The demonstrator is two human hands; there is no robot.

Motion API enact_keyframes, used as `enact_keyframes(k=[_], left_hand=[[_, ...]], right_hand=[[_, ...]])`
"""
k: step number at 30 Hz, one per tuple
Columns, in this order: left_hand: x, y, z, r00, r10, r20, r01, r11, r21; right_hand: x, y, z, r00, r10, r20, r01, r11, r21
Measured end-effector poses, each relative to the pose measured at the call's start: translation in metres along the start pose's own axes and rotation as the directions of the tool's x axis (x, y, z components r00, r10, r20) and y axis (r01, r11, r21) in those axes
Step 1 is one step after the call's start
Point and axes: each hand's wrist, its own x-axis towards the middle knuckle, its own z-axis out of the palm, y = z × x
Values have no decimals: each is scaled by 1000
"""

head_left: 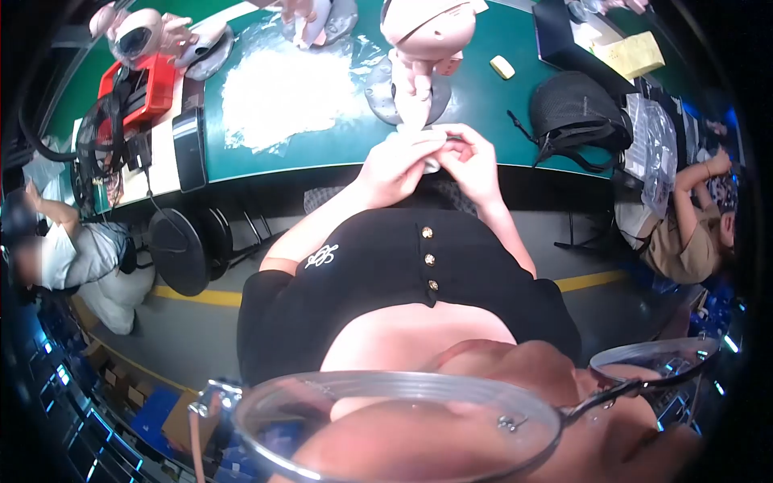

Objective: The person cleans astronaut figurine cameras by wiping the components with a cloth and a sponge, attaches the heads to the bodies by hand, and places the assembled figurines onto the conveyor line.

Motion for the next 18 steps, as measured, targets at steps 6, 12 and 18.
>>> enact_keyframes(k=[6,12,18], left_hand=[[22,-17,-60,966,-16,-257,34,997,66],[133,-13,-107,999,0,39,6,987,-163],[148,-31,-71,919,-326,221,390,667,-635]], right_hand=[[13,10,-65,917,-272,-293,313,944,103],[45,-13,-61,945,-283,-165,322,895,308],[69,-65,-24,749,-641,-166,580,757,-301]])
